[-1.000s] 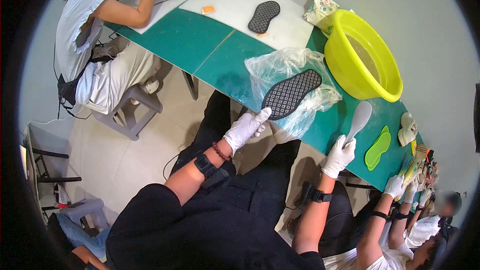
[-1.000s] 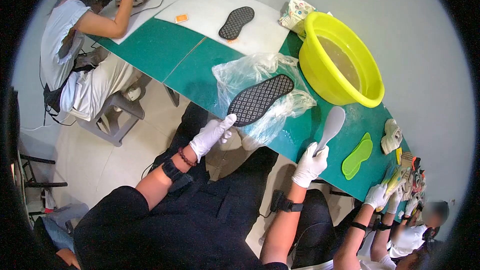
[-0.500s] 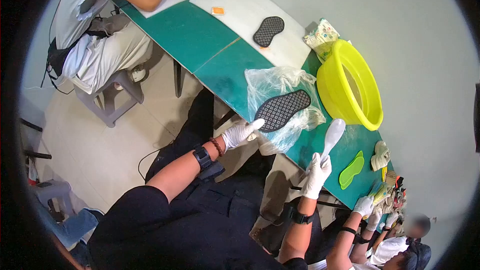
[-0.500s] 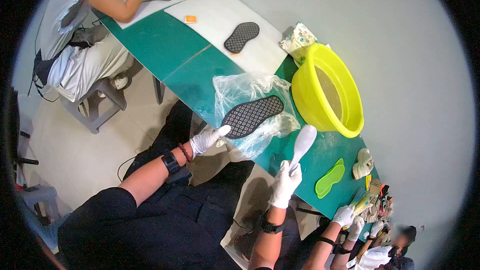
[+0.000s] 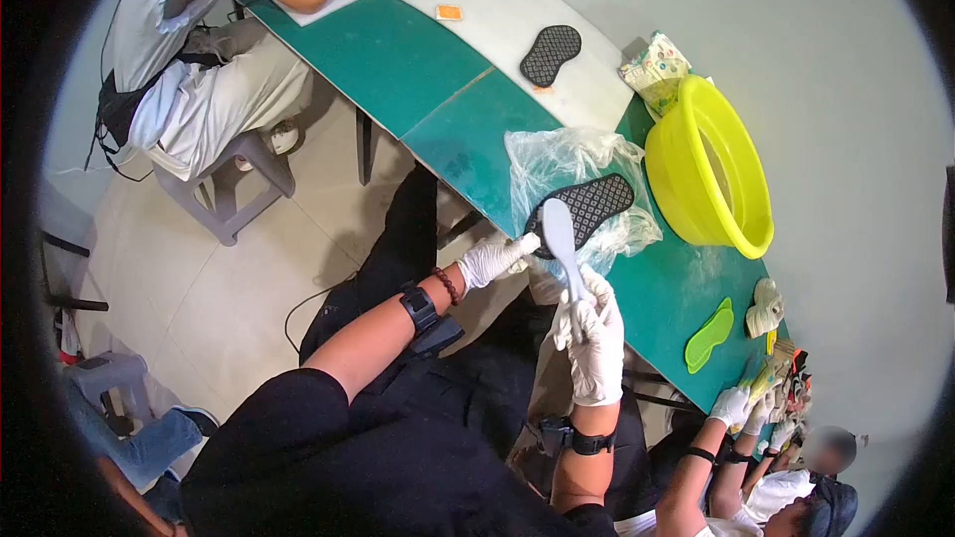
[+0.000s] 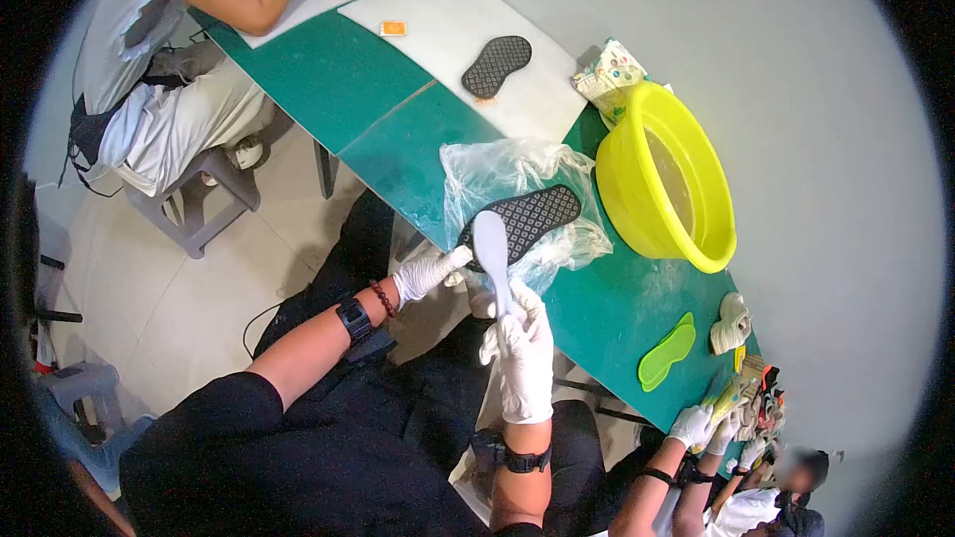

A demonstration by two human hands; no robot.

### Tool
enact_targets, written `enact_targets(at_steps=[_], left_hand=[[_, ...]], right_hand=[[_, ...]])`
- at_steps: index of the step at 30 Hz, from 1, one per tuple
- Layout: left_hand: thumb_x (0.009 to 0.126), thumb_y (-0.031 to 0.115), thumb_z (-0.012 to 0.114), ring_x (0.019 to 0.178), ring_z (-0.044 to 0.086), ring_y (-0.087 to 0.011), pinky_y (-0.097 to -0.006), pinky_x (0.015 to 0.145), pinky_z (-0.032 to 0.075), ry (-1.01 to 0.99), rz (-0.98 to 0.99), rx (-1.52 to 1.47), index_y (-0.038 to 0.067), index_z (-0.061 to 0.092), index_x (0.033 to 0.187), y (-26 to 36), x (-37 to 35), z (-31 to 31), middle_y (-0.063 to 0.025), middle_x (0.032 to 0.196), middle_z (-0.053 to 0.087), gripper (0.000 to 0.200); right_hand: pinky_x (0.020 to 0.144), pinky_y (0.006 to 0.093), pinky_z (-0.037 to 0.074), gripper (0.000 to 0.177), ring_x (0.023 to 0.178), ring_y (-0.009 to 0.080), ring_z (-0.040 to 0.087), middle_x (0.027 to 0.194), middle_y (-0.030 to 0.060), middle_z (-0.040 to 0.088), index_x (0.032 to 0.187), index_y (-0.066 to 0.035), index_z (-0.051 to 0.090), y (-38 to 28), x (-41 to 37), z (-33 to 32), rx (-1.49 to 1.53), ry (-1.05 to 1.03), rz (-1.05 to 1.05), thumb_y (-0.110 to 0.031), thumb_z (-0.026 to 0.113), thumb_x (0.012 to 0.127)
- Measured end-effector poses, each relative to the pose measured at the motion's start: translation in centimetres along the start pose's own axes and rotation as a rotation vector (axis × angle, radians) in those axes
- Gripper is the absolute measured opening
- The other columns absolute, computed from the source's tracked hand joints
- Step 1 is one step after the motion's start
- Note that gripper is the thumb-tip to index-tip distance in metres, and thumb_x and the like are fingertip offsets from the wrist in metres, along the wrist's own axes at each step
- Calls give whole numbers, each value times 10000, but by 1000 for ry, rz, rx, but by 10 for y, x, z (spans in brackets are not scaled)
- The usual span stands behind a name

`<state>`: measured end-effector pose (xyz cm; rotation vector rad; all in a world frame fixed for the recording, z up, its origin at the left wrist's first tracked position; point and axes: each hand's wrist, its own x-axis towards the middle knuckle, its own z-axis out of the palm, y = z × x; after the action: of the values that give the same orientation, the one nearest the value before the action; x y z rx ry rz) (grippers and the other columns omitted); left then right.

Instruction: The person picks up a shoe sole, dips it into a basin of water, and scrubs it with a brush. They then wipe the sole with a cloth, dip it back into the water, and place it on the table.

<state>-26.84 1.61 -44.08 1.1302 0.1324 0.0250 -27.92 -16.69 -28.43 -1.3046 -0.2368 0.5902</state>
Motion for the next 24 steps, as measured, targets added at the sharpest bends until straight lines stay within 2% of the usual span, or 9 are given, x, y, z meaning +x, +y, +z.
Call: enact_targets(at_steps=[2, 6, 8, 9, 12, 15, 18, 21, 24], left_hand=[[992, 516, 544, 707, 485, -69, -241, 654, 462, -37, -68, 3, 52, 668, 1158, -11, 7, -5, 11, 909, 625, 507], [991, 509, 549, 669, 457, -58, -236, 647, 460, -7, -42, -17, 57, 658, 1214, 0, 1, 0, 15, 891, 620, 516], [1015, 489, 514, 666, 432, -64, -242, 636, 411, -45, -71, -10, 85, 598, 1037, 11, -4, 1, 33, 809, 520, 413], [1027, 479, 496, 664, 420, -68, -244, 631, 386, -65, -84, -6, 99, 567, 949, 15, -5, 1, 41, 769, 469, 394], [1022, 480, 510, 662, 414, -65, -249, 622, 380, -36, -60, -42, 111, 549, 930, 9, -3, 2, 45, 779, 465, 382], [970, 513, 591, 656, 456, -43, -216, 595, 433, -50, -41, -76, 66, 646, 1176, -15, 8, -5, 27, 855, 610, 495], [976, 512, 582, 648, 447, -46, -212, 605, 428, 14, -52, -8, 81, 632, 1188, -11, 6, -2, 36, 794, 565, 483], [982, 510, 574, 670, 449, -43, -213, 615, 426, -42, -71, -180, 93, 622, 1215, -24, 12, -5, 34, 810, 544, 480], [981, 511, 574, 686, 461, -45, -222, 635, 453, -29, -9, -45, 95, 597, 1272, -30, 12, -7, 27, 877, 563, 509]], right_hand=[[450, 225, 479, 522, 567, 105, 567, 965, 105, 651, 1364, -4, 437, -3, -2, 5, -17, 60, -75, -184, 679, 938], [427, 220, 476, 425, 552, 110, 571, 909, 110, 665, 1289, -16, 477, 14, 5, -10, 61, 42, 10, -168, 672, 943], [440, 224, 480, 413, 530, 109, 567, 891, 100, 657, 1291, -31, 482, 21, 2, -20, 13, 43, 124, -184, 658, 952], [435, 224, 476, 394, 523, 110, 565, 880, 99, 657, 1275, -32, 490, 20, 1, -18, 9, 29, 64, -188, 656, 954], [412, 225, 458, 354, 503, 112, 555, 854, 96, 656, 1231, -34, 510, 12, -5, -7, 32, 25, -33, -200, 657, 955], [371, 224, 419, 337, 488, 108, 537, 829, 84, 645, 1184, -30, 519, 13, -4, -10, 66, 67, 46, -218, 670, 949], [361, 224, 401, 328, 485, 104, 532, 820, 88, 639, 1183, -23, 517, 13, -9, -16, 9, 85, 34, -214, 657, 957], [375, 217, 410, 324, 445, 98, 507, 787, 93, 652, 1198, -45, 490, 6, -12, -7, -12, 95, -66, -208, 647, 967], [353, 219, 396, 265, 418, 94, 489, 763, 90, 646, 1142, -67, 492, 18, -8, -17, 1, 126, -11, -197, 642, 967]])
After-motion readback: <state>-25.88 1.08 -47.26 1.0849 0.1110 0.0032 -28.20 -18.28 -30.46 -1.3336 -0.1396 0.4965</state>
